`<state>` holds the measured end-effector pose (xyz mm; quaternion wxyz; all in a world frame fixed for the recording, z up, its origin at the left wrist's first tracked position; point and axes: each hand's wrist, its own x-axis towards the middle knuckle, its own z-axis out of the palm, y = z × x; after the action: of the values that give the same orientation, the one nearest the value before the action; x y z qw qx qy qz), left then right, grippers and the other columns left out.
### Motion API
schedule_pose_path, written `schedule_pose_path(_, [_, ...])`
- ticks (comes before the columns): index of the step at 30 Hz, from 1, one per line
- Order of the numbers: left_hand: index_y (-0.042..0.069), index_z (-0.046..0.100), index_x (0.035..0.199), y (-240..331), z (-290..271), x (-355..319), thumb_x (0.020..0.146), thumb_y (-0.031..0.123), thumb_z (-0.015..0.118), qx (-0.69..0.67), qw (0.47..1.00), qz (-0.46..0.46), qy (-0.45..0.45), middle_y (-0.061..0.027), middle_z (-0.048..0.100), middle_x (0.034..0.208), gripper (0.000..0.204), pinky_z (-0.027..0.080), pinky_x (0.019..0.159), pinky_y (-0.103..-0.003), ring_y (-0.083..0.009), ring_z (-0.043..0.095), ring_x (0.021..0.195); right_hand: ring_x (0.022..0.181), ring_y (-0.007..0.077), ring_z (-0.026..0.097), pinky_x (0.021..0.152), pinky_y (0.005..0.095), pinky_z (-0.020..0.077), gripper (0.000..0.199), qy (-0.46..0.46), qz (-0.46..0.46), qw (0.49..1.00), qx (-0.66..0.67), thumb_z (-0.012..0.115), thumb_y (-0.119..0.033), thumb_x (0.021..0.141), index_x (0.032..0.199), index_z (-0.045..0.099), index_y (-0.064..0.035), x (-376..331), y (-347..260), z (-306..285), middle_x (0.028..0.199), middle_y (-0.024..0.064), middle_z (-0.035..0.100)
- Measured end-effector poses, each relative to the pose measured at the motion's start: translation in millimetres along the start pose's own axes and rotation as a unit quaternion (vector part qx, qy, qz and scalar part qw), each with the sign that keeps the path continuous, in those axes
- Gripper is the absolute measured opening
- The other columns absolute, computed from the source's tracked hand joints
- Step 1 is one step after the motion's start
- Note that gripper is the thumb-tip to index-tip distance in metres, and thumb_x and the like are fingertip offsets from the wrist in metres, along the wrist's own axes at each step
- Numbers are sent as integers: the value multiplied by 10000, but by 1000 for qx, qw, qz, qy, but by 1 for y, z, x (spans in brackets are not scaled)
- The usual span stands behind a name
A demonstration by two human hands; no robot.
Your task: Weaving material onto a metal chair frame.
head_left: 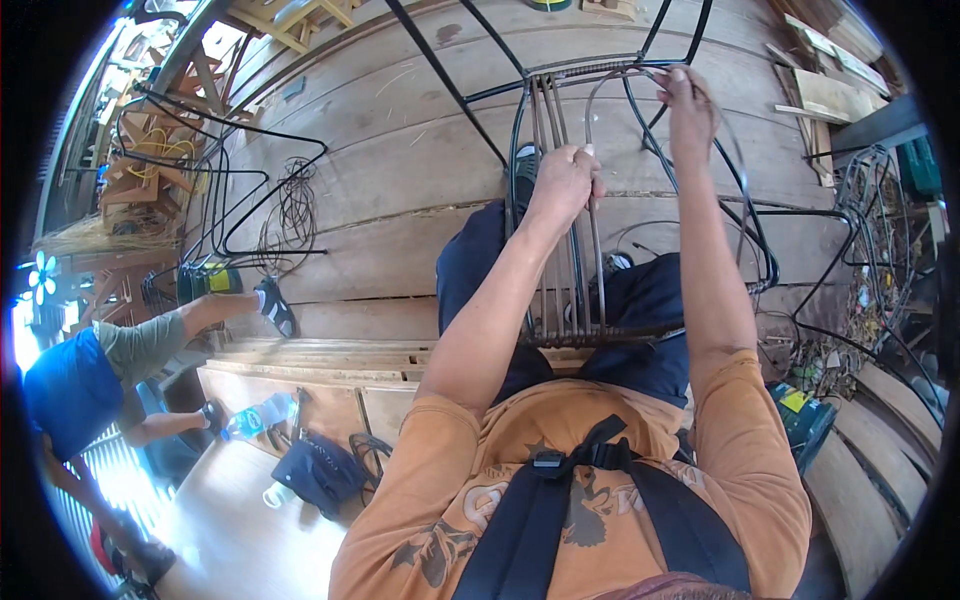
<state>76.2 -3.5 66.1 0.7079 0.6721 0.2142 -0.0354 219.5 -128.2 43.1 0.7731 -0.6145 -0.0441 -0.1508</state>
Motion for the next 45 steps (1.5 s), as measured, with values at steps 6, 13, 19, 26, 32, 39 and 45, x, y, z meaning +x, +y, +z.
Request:
schedule_pose_path(6, [-15,539,832,-3,-3,55,901,238,434,35,998,-35,26,-42,496,557,283,379,416,-281,-128,444,450,740,131,589,670,238,468,160,9,-29,992,-121,586,-125,836,930,628,-2,-3,43,18,823,76,622])
schedule_pose_path(13, [24,519,752,9,-1,95,896,230,433,26,996,-72,46,-38,493,555,265,366,396,-279,-132,443,438,700,171,582,645,286,457,191,-32,-82,973,-211,540,-165,858,983,615,-42,3,88,28,809,101,614])
schedule_pose_path(19, [45,515,697,17,-13,126,891,204,429,56,994,-70,60,-27,494,524,265,341,356,-278,-145,465,392,658,140,551,623,276,461,223,-19,56,997,-59,550,-199,850,976,624,-31,-2,85,59,798,93,601])
schedule_pose_path(26, [-52,537,774,27,-12,151,832,44,432,73,988,-114,71,-99,510,596,154,431,360,-349,-182,500,443,694,215,605,622,311,455,249,40,-47,946,-317,577,-259,816,796,633,-17,16,107,67,767,107,638])
schedule_pose_path(32, [40,508,668,30,-4,163,856,108,410,107,979,-161,59,-64,508,534,223,358,328,-276,-170,475,377,574,70,474,489,207,360,214,-8,192,981,28,566,-216,835,857,626,-12,2,120,43,665,21,545])
schedule_pose_path(39, [37,479,730,23,-19,175,869,116,382,102,978,-179,20,-51,475,519,187,334,316,-277,-173,454,372,614,143,544,602,254,454,374,-201,182,962,-37,467,-74,826,1196,515,-95,1,102,54,713,79,586])
schedule_pose_path(45, [41,477,728,24,-17,179,867,114,377,72,980,-184,4,-54,478,531,186,315,312,-286,-188,478,388,894,374,579,731,456,456,456,-366,103,795,-472,463,-112,801,1251,390,-112,26,86,67,916,258,588])
